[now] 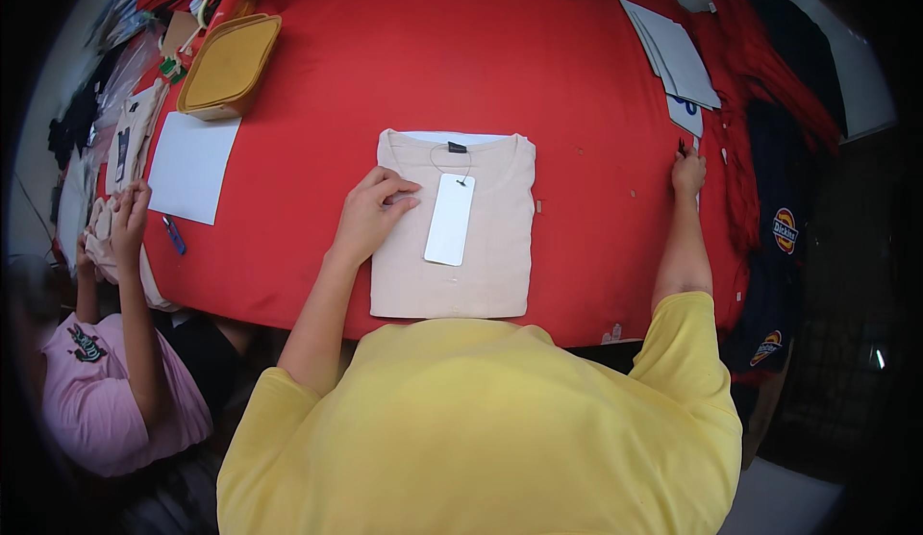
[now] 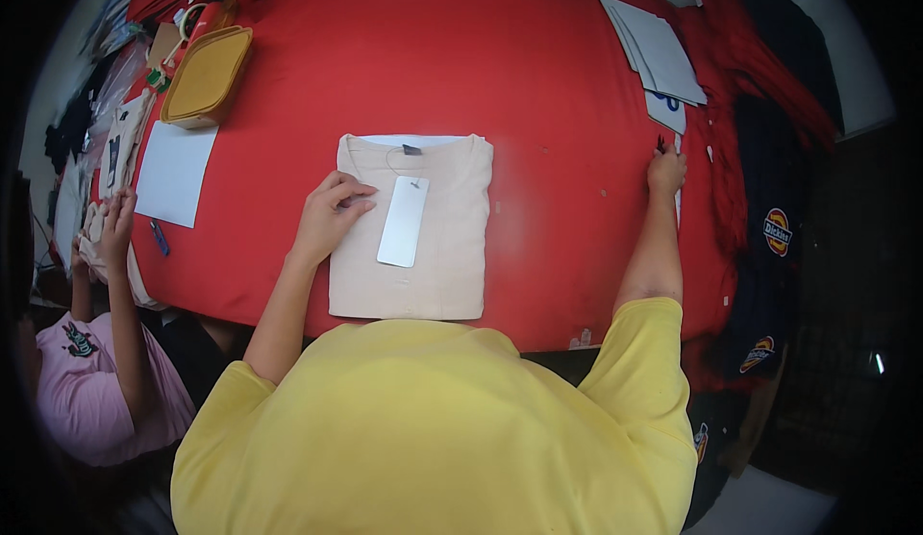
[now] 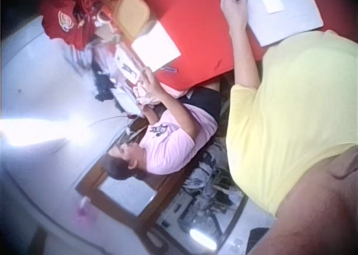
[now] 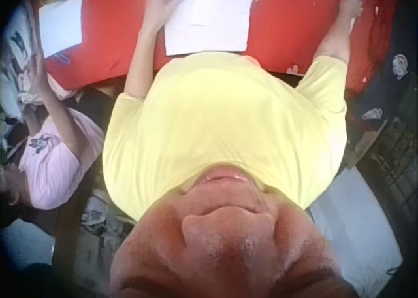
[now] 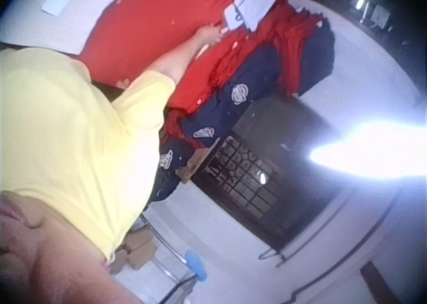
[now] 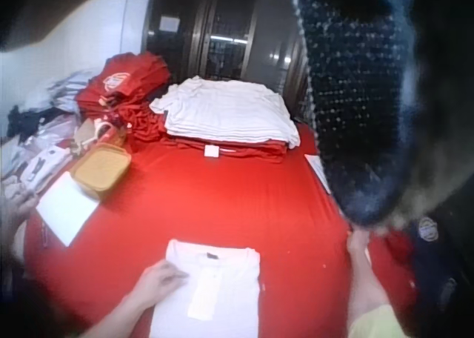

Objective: The person folds shirts by placing them on a red table, smoothing the fabric, and using a cardboard template to fold the sides and bottom before removing the template and setting the shirt aside.

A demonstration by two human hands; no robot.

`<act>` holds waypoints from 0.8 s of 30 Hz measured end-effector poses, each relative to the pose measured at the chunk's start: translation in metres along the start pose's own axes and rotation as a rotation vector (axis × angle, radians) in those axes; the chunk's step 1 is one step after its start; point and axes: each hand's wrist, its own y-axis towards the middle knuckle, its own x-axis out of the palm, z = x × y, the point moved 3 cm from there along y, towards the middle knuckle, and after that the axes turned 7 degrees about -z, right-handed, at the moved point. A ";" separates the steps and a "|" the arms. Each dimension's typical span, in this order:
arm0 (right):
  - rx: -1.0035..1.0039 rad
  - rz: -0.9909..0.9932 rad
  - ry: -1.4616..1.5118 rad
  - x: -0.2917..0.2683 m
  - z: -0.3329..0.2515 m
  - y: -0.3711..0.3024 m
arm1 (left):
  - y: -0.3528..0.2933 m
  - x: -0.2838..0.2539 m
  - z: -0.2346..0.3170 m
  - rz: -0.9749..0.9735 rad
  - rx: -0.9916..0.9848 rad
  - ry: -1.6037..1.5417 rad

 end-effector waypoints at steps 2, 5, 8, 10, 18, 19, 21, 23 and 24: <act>-0.039 0.039 0.067 0.001 0.028 0.015 | 0.002 0.005 0.001 0.045 0.037 0.036; -0.035 -0.049 0.152 -0.013 0.028 0.032 | 0.002 0.008 -0.001 0.097 0.137 0.175; -0.098 -0.234 0.777 -0.024 0.000 0.011 | 0.004 0.012 0.000 0.130 0.211 0.233; -0.320 -0.415 1.175 -0.057 -0.094 -0.066 | -0.003 0.007 -0.004 0.176 0.226 0.271; -0.887 -0.681 0.887 -0.106 -0.257 -0.308 | 0.002 0.007 -0.003 0.160 0.160 0.222; -0.840 -0.751 0.799 -0.109 -0.261 -0.318 | 0.002 0.006 -0.004 0.161 0.144 0.229; -0.884 -0.672 0.687 -0.103 -0.263 -0.326 | 0.002 0.007 -0.002 0.171 0.148 0.221; -0.945 -0.600 0.601 -0.101 -0.267 -0.330 | 0.001 0.006 -0.006 0.165 0.118 0.169; -0.963 -0.615 0.548 -0.101 -0.269 -0.332 | 0.001 0.006 -0.009 0.154 0.087 0.120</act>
